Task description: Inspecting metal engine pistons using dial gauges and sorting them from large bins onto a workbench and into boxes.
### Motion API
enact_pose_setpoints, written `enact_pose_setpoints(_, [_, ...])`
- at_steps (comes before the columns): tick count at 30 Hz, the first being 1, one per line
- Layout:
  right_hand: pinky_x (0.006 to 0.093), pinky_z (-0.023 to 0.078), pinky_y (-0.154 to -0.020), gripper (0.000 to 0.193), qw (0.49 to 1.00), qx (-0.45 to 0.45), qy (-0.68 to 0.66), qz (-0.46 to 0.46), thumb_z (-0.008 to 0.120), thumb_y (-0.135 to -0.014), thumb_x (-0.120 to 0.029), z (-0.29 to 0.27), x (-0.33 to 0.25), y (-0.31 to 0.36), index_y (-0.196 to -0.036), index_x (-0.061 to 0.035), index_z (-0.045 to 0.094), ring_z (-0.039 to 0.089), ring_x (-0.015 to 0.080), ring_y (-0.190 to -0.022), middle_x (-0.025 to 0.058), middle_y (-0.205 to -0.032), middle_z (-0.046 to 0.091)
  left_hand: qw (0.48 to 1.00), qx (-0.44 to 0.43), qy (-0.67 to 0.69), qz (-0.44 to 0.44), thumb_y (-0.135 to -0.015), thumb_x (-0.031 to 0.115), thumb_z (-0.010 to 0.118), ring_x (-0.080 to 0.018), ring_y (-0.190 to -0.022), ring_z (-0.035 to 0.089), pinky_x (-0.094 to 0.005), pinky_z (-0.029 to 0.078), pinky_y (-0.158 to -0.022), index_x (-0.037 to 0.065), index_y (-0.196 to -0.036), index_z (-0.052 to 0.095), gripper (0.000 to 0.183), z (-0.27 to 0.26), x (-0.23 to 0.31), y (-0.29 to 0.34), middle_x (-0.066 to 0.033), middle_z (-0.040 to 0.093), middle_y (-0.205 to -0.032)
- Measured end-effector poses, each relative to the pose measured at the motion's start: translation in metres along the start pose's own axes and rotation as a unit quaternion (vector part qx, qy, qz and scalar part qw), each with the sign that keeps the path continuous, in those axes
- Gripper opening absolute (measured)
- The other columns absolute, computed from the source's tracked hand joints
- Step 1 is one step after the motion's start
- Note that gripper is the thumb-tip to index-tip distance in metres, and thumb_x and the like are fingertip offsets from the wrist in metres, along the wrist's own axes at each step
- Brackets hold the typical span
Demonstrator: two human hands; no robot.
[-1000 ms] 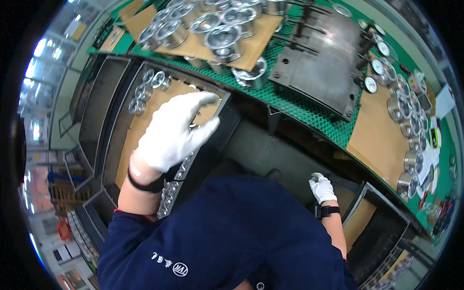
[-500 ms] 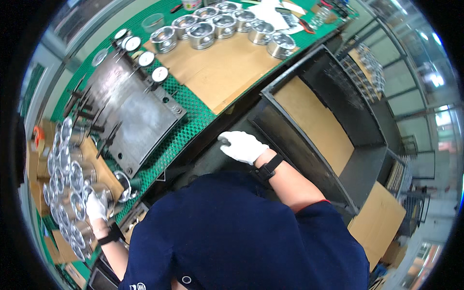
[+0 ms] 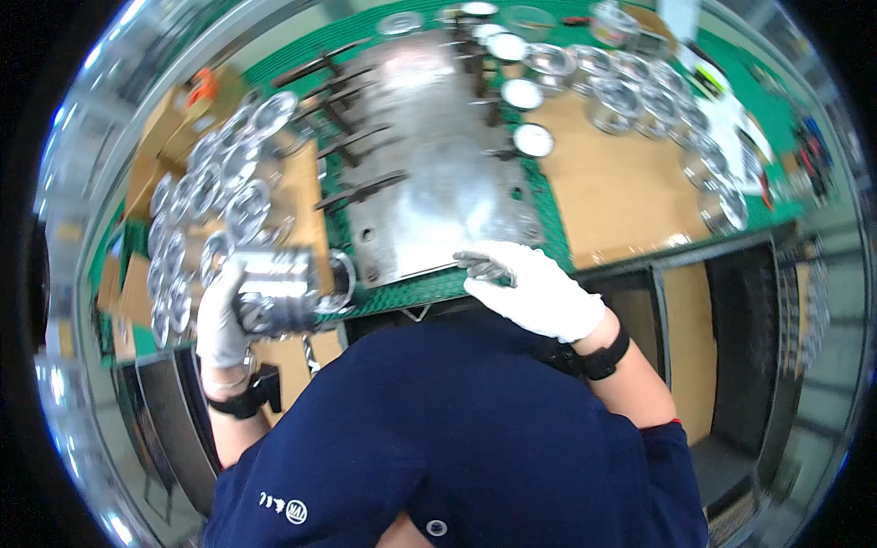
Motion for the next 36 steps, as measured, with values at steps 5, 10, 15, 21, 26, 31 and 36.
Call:
enact_pose_setpoints(5, [0.0375, 0.046, -0.102, 0.112, 0.972, -0.122, 0.048, -0.193, 0.084, -0.075, -0.020, 0.003, -0.039, -0.043, -0.154, -0.0032, 0.007, 0.051, 0.0260, -0.124, 0.0199, -0.149, 0.036, 0.990, -0.137, 0.016, 0.024, -0.097, 0.029, 0.058, -0.0088, -0.088, 0.057, -0.0249, 0.045, -0.082, -0.001, -0.114, 0.062, 0.036, 0.094, 0.053, 0.024, -0.0035, 0.065, -0.100])
enact_pose_setpoints(10, [0.0340, 0.043, -0.104, 0.110, 0.970, -0.052, -0.225, -0.075, 0.080, -0.076, -0.005, -0.012, -0.025, -0.057, -0.155, -0.0060, 0.004, 0.048, 0.0216, -0.126, 0.0138, -0.144, 0.042, 0.951, -0.270, 0.147, 0.030, -0.098, 0.028, 0.055, -0.0142, -0.112, 0.056, -0.0286, 0.045, -0.096, -0.004, -0.132, 0.052, 0.046, 0.160, 0.032, 0.022, -0.0090, 0.061, -0.124])
enact_pose_setpoints(15, [0.0357, 0.044, -0.104, 0.100, 0.987, -0.015, -0.146, -0.069, 0.082, -0.074, -0.008, -0.032, -0.008, -0.064, -0.153, -0.0043, 0.020, 0.050, 0.0229, -0.126, 0.0157, -0.142, 0.044, 0.932, -0.290, -0.104, 0.192, -0.086, -0.001, 0.063, -0.0206, -0.128, 0.048, -0.0347, 0.039, -0.108, 0.000, -0.146, 0.031, 0.069, 0.178, -0.003, 0.001, -0.0117, 0.050, -0.139])
enact_pose_setpoints(21, [0.0492, 0.045, -0.099, 0.100, 0.917, 0.049, 0.351, -0.186, 0.085, -0.061, -0.035, -0.037, -0.032, -0.092, -0.145, -0.0071, 0.038, 0.053, 0.0467, -0.116, 0.0276, -0.133, 0.047, 0.931, 0.002, -0.293, 0.219, -0.074, 0.015, 0.080, -0.0358, -0.126, 0.051, -0.0395, 0.044, -0.104, -0.002, -0.143, 0.032, 0.086, 0.198, -0.020, -0.019, -0.0276, 0.043, -0.140])
enact_pose_setpoints(26, [0.0498, 0.049, -0.091, 0.090, 0.868, 0.052, 0.466, -0.166, 0.079, -0.062, -0.036, -0.024, -0.031, -0.118, -0.141, -0.0079, 0.045, 0.055, 0.0462, -0.109, 0.0281, -0.128, 0.049, 0.786, 0.034, -0.420, 0.453, -0.067, 0.013, 0.078, -0.0432, -0.117, 0.053, -0.0439, 0.053, -0.090, 0.005, -0.138, 0.037, 0.082, 0.202, -0.029, -0.047, -0.0260, 0.041, -0.142])
enact_pose_setpoints(31, [0.0460, 0.050, -0.091, 0.087, 0.856, 0.074, 0.419, -0.293, 0.078, -0.064, -0.029, -0.027, -0.017, -0.116, -0.140, -0.0044, 0.044, 0.057, 0.0451, -0.109, 0.0262, -0.131, 0.050, 0.742, 0.046, -0.471, 0.475, -0.068, 0.012, 0.074, -0.0466, -0.116, 0.052, -0.0438, 0.059, -0.076, 0.011, -0.120, 0.053, 0.056, 0.205, -0.043, -0.059, -0.0174, 0.046, -0.139])
enact_pose_setpoints(36, [0.0363, 0.054, -0.083, 0.079, 0.962, 0.059, 0.247, -0.102, 0.074, -0.078, -0.022, -0.050, 0.022, -0.084, -0.141, 0.0064, 0.036, 0.066, 0.0349, -0.100, 0.0259, -0.124, 0.058, 0.749, 0.015, -0.462, 0.474, -0.064, 0.015, 0.082, -0.0443, -0.113, 0.055, -0.0436, 0.056, -0.082, 0.010, -0.104, 0.052, 0.050, 0.206, -0.032, -0.059, -0.0198, 0.051, -0.132])
Point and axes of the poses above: each hand's wrist, its own y-axis away from the middle knuckle, its own z-axis out of the palm, x = y × z, the point moved 1 cm from there along -y, towards the middle knuckle
